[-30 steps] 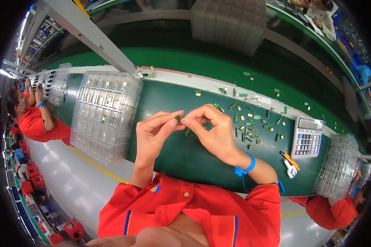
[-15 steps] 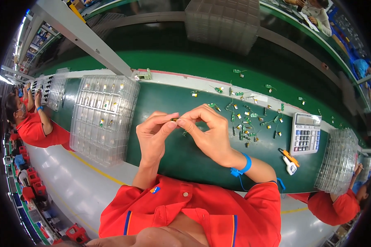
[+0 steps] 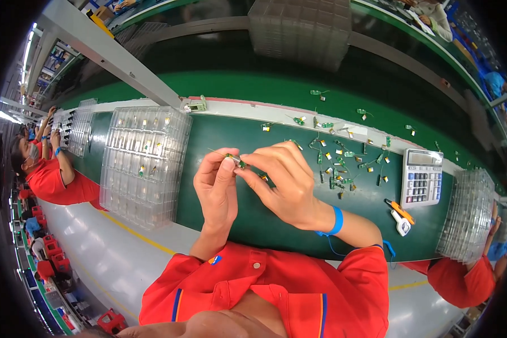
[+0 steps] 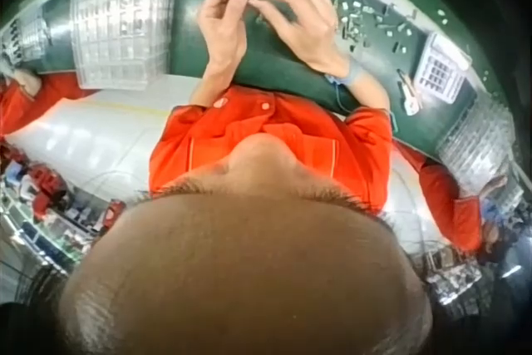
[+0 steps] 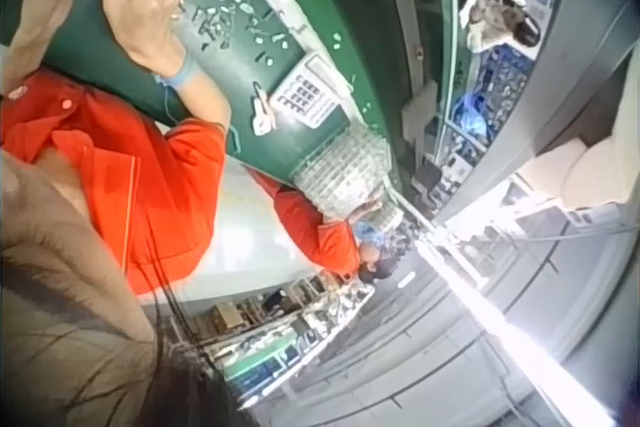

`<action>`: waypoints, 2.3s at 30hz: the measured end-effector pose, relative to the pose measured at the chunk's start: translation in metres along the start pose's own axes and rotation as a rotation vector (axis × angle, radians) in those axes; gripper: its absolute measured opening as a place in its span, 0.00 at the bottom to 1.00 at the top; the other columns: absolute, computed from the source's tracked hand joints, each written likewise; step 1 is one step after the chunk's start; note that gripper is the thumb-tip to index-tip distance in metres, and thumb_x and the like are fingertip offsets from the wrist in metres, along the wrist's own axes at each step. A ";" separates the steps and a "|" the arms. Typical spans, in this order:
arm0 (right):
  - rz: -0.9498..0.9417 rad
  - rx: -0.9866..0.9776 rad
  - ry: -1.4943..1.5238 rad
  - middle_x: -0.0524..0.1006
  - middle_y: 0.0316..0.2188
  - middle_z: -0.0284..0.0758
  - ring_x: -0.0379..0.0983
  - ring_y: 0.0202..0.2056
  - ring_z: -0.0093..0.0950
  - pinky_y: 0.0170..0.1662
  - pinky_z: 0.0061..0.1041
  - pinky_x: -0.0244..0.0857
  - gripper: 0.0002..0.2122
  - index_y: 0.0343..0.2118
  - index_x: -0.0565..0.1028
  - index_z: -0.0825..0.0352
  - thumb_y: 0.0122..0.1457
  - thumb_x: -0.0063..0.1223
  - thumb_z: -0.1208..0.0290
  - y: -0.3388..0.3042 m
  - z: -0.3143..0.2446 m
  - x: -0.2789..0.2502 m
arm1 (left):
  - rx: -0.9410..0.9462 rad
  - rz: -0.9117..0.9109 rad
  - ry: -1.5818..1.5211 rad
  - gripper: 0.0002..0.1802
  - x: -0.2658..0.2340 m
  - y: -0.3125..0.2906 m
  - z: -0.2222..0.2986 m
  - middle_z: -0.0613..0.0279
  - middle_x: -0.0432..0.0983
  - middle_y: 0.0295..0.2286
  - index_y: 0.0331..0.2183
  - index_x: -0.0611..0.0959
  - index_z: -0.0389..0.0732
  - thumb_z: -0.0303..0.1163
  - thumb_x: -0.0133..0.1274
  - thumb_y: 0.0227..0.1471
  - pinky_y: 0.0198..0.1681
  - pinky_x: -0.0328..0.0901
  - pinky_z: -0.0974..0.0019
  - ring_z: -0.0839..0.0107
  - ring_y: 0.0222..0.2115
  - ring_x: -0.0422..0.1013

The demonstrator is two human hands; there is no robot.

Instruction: The person assembles electronic components by hand on a factory assembly line.

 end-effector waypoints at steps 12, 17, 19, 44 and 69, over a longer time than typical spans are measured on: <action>0.023 -0.206 -0.050 0.76 0.25 0.36 0.72 0.27 0.31 0.33 0.29 0.72 0.11 0.28 0.78 0.72 0.40 0.67 0.79 -0.002 -0.012 -0.003 | -0.156 -0.138 -0.078 0.04 0.003 0.004 -0.001 0.61 0.71 0.31 0.35 0.75 0.36 0.25 0.50 0.55 0.37 0.63 0.70 0.73 0.33 0.67; 0.023 -0.158 0.028 0.76 0.23 0.35 0.72 0.26 0.31 0.32 0.29 0.72 0.11 0.27 0.78 0.71 0.38 0.68 0.78 0.002 -0.015 -0.009 | -0.086 -0.244 -0.110 0.03 0.010 0.006 0.006 0.61 0.68 0.28 0.34 0.73 0.37 0.25 0.49 0.55 0.35 0.62 0.69 0.71 0.31 0.65; -0.042 -0.111 0.078 0.77 0.25 0.36 0.73 0.28 0.32 0.34 0.30 0.73 0.14 0.30 0.77 0.69 0.39 0.69 0.78 0.003 -0.011 -0.010 | -0.083 -0.276 -0.109 0.03 0.013 0.005 0.008 0.61 0.67 0.27 0.33 0.73 0.37 0.25 0.49 0.55 0.35 0.62 0.69 0.71 0.30 0.65; -0.087 -0.099 0.105 0.78 0.27 0.36 0.73 0.28 0.33 0.36 0.31 0.73 0.12 0.31 0.77 0.69 0.41 0.67 0.78 0.005 -0.008 -0.013 | -0.101 -0.314 -0.061 0.05 0.013 0.004 0.013 0.56 0.71 0.32 0.35 0.75 0.31 0.21 0.51 0.55 0.31 0.68 0.69 0.71 0.29 0.71; -0.147 -0.079 0.197 0.79 0.28 0.36 0.73 0.29 0.31 0.36 0.28 0.70 0.11 0.32 0.78 0.70 0.43 0.66 0.77 0.009 -0.009 -0.016 | -0.023 -0.503 0.202 0.07 0.007 0.008 0.014 0.58 0.70 0.27 0.29 0.77 0.33 0.28 0.54 0.54 0.22 0.59 0.75 0.77 0.22 0.65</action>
Point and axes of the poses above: each hand's wrist, its own y-axis towards the middle knuckle, its own x-axis out of the palm, z = x × y, the point moved 6 cm from there along y, towards the middle knuckle
